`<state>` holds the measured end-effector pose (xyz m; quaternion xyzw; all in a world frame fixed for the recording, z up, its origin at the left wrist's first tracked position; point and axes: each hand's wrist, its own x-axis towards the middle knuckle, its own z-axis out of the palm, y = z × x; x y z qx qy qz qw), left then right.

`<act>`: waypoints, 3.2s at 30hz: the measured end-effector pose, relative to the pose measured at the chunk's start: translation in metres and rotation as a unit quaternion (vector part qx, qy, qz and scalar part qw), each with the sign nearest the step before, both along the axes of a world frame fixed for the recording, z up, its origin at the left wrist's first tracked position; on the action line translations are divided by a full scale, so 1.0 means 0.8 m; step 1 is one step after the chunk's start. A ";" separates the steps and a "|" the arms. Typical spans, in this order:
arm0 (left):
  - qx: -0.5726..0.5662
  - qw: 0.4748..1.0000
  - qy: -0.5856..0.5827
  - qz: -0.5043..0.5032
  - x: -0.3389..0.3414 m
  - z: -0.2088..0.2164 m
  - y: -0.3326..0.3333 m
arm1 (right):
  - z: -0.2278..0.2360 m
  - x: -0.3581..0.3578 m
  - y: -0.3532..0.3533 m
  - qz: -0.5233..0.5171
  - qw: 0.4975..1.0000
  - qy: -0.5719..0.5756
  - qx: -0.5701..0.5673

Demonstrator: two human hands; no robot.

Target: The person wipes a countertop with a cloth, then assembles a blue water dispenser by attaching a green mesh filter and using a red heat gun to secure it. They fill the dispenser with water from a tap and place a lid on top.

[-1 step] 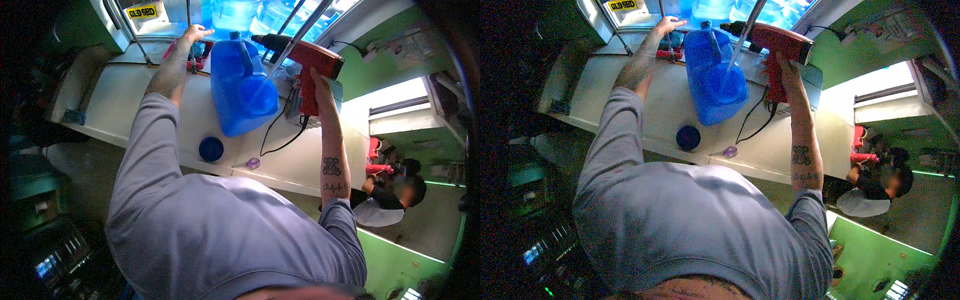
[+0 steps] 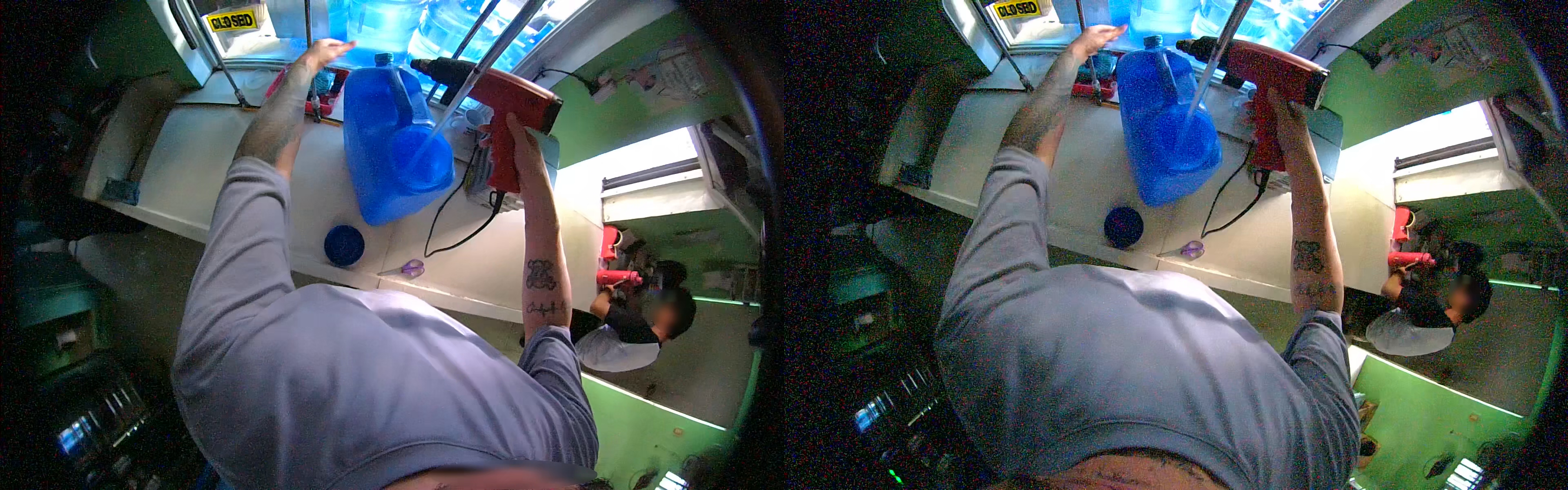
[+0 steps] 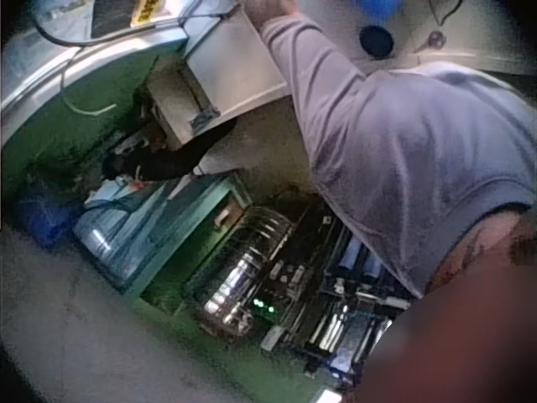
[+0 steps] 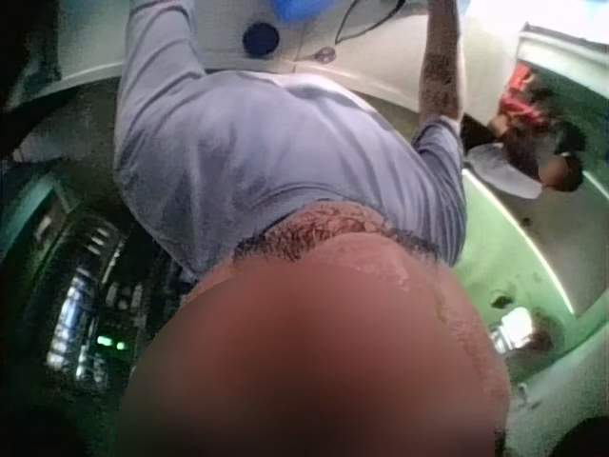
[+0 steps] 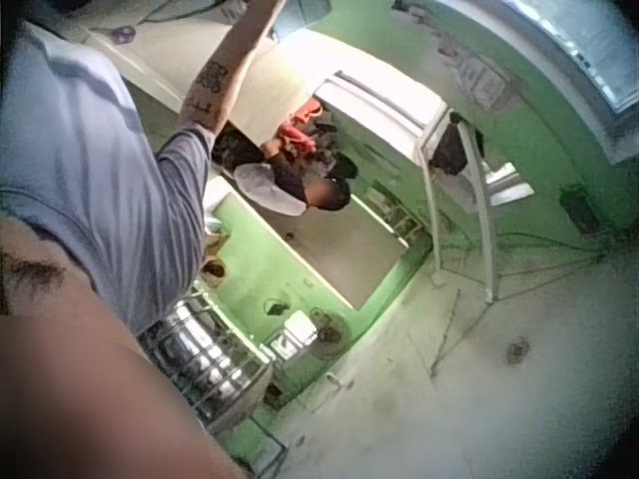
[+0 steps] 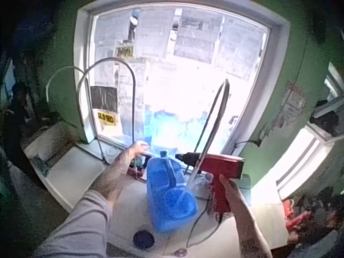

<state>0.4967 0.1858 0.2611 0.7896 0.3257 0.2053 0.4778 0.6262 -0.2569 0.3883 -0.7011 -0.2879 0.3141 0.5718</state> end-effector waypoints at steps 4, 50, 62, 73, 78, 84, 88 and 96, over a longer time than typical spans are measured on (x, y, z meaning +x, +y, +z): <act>0.009 0.985 0.020 -0.174 -0.001 0.005 -0.005 | -0.001 -0.002 -0.009 0.006 1.000 0.007 0.020; 0.402 0.871 0.221 -0.174 0.091 0.048 -0.042 | -0.179 0.326 -0.200 0.144 0.780 -0.557 -0.245; 0.296 0.942 0.155 -0.040 0.086 0.018 -0.056 | -0.259 0.031 -0.243 -0.044 0.884 -0.445 -0.137; -0.011 0.919 0.307 0.247 -0.437 -0.305 -0.331 | -0.492 -0.103 -0.338 0.038 0.963 -0.136 -0.230; -0.351 0.776 0.421 0.313 -0.678 -0.334 -0.530 | -0.514 -0.057 -0.369 0.034 0.921 -0.304 -0.241; -0.171 0.820 0.365 0.407 -0.650 -0.377 -0.565 | -0.541 -0.026 -0.369 0.107 0.899 -0.264 -0.332; -0.069 0.901 0.128 0.409 -0.489 -0.342 -0.489 | -0.555 -0.030 -0.364 0.121 0.900 -0.251 -0.337; 0.145 0.972 -0.182 0.044 -0.177 -0.021 -0.393 | -0.514 -0.124 -0.369 -0.109 0.847 -0.211 -0.476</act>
